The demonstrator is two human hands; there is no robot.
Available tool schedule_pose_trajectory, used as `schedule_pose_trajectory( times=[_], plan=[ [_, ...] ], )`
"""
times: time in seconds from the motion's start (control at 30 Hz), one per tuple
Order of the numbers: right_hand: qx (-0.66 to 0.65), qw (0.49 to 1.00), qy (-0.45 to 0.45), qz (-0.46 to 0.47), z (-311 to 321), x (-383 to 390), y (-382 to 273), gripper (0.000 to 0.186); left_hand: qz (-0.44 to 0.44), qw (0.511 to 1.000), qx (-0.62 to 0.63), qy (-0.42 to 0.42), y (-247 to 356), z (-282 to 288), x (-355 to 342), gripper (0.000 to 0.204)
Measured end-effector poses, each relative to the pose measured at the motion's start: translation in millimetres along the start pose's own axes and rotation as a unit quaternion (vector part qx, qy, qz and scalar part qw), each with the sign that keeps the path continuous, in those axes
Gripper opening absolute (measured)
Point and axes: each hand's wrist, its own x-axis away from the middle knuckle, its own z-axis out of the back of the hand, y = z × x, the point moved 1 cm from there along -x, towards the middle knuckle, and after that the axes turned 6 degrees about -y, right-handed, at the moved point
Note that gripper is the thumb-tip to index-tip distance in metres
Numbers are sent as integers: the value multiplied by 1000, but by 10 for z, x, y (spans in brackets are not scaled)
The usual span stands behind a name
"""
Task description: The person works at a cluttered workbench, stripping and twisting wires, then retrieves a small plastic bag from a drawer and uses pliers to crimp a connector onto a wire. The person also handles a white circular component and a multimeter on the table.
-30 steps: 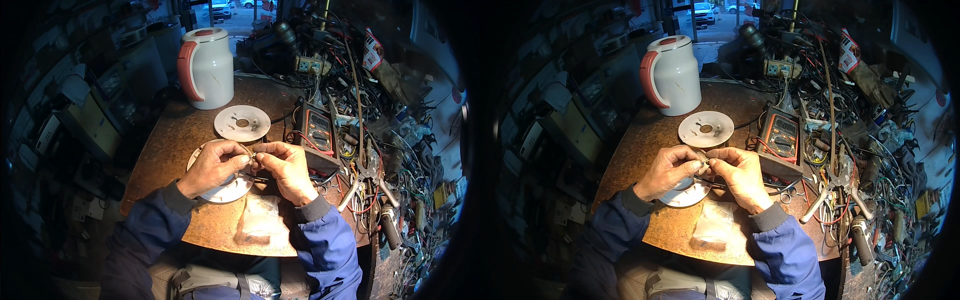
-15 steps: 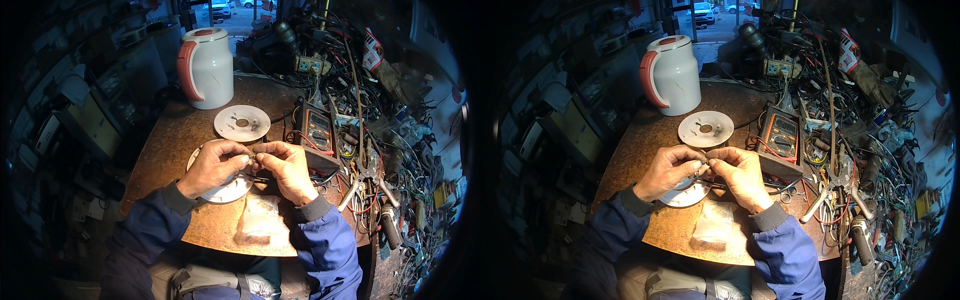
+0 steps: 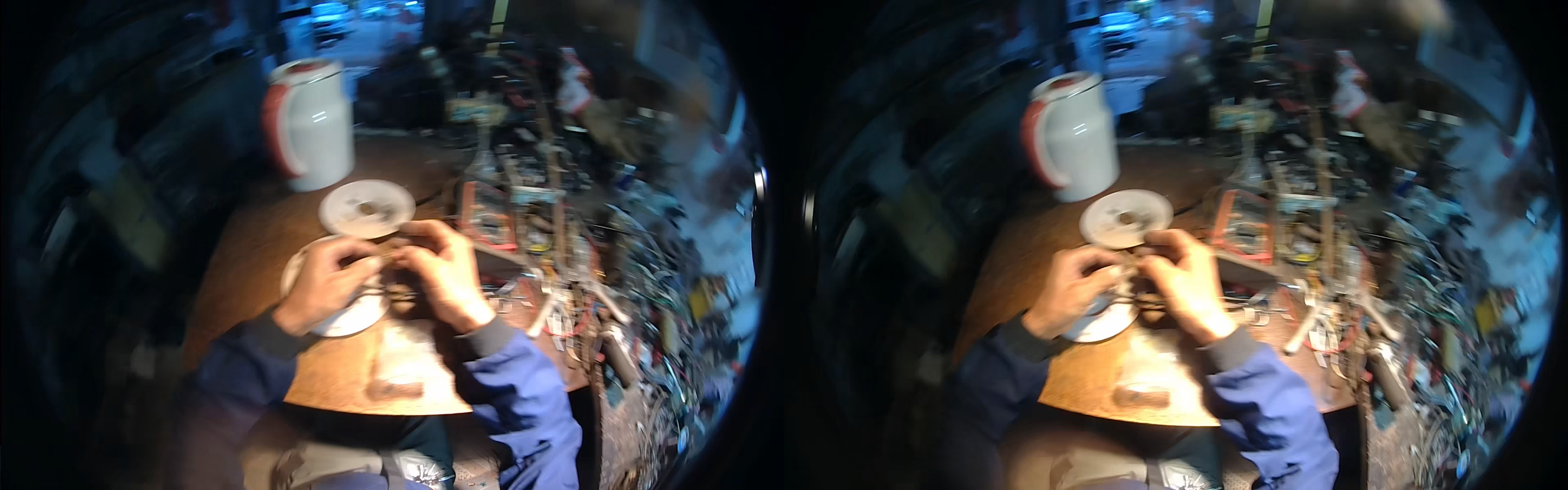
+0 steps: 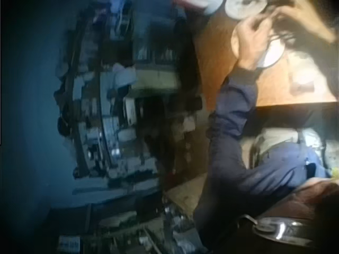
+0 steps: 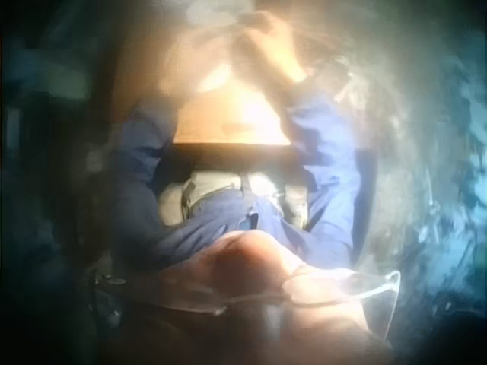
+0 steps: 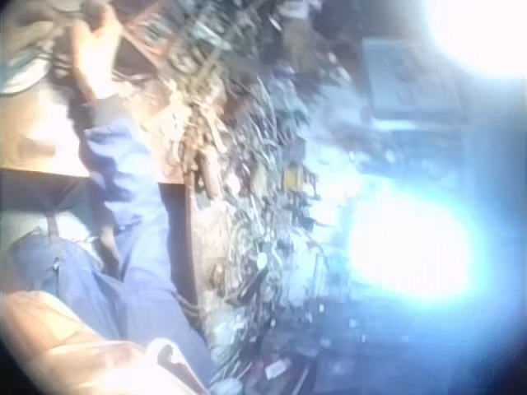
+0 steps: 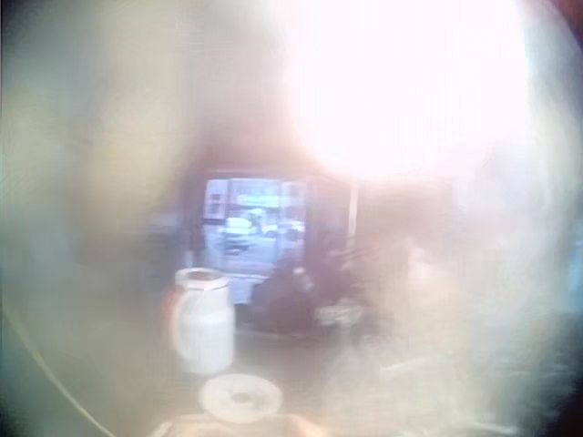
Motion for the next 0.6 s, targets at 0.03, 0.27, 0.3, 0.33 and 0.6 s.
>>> schedule_pose_trajectory(
  times=[0.03, 0.27, 0.3, 0.33, 0.6],
  plan=[
    [101, 992, 31, 62, 46, -19, -22, 41, 12, 1000, 21, 3, -15, -25, 3, 21],
    [192, 966, 29, 174, -61, 139, -744, 31, 71, 978, 182, 66, -10, 114, 128, 9],
    [258, 918, 69, 292, 65, 104, -684, 26, 71, 976, 200, 49, -27, 76, 77, 8],
    [294, 904, 86, 300, 203, 186, -817, 25, 79, 973, 216, 32, -48, 16, 67, 7],
    [504, 833, 170, 152, 1823, 765, -1926, 29, 30, 988, 147, 44, -172, 52, 57, 12]
  ],
)
